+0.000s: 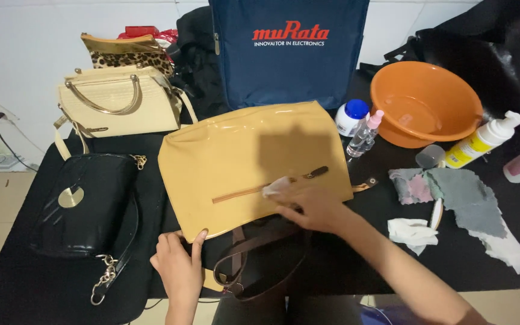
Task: Cleaning a tan leather handbag using wipes and liquid cleaning agents.
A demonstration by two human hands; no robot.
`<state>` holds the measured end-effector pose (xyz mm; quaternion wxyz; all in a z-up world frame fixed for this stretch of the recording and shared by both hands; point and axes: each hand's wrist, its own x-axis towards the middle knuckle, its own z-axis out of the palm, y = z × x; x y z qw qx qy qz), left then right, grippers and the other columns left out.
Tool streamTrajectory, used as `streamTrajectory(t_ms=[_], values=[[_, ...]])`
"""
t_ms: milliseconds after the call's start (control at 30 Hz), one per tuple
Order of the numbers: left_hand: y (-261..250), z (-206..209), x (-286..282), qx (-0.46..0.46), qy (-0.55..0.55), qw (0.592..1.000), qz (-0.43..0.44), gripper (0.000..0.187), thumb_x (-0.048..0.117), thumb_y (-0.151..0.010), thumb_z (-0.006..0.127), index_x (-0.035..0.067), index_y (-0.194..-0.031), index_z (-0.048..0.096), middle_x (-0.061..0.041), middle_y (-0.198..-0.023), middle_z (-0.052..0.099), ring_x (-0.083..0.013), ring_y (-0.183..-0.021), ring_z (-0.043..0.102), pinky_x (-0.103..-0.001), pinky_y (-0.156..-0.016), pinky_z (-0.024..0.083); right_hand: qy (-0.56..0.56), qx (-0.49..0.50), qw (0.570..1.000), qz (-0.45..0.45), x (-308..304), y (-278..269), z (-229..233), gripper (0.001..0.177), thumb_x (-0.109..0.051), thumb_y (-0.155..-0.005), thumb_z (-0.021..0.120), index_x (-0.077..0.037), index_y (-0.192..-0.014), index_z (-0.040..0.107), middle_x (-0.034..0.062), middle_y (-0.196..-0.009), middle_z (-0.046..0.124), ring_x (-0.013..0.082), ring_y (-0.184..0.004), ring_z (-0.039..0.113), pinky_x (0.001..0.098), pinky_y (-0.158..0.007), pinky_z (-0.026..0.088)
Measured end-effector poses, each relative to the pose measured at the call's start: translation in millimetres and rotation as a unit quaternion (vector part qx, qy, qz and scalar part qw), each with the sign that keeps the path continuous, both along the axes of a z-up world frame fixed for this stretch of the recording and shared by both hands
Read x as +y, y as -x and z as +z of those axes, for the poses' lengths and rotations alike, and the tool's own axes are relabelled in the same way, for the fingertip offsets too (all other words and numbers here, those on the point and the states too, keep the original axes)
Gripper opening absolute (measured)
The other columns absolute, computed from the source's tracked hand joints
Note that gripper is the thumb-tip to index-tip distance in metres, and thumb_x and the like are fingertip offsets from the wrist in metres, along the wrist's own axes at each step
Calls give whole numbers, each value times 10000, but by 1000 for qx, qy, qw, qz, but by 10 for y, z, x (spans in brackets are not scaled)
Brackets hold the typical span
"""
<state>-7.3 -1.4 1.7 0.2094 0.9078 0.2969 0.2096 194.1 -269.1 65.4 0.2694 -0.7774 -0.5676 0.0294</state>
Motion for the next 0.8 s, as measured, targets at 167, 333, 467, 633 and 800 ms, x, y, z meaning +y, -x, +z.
streamTrajectory(t_ms=[167,333,467,633,800], values=[[-17,134,-44,42,27,999,18,472,547,-971,603,81,-1042,624,-79,-1059,583,-275,-1023,560,-494,-906,396,123,120,968,-185,-163,50,-9,557,-513,-1000,476,-342,-1530,502,85,-1527,551,343,-1580,196,471,-1059,436],[-13,32,-19,14,5,1000,6,486,550,-961,611,67,-1011,611,-96,-1049,587,-305,-1011,564,-503,-876,407,32,49,994,-96,476,326,-135,599,-488,-1022,503,-98,-1476,536,158,-1549,506,369,-1494,368,478,-1219,257],[-15,74,-23,-6,10,1000,-1,495,560,-962,597,67,-996,614,-91,-1037,590,-316,-989,574,-506,-847,404,-147,-128,980,-43,1053,629,-52,641,-482,-985,603,115,-1213,646,292,-1263,675,449,-1178,632,565,-1137,410],[36,45,23,-9,38,999,-22,304,343,-1013,449,77,-1026,597,-102,-1042,553,-331,-999,556,-486,-860,377,-58,-104,993,3,1440,901,-73,772,-584,-1032,386,87,-1326,628,229,-1460,585,385,-1386,518,508,-1236,267],[51,107,7,-38,64,997,-23,508,388,-1093,219,96,-1057,633,-113,-1033,576,-329,-1001,565,-487,-893,371,-107,-112,975,156,1301,758,-112,570,-402,-1061,512,74,-1366,591,234,-1423,616,368,-1333,580,542,-1254,267]])
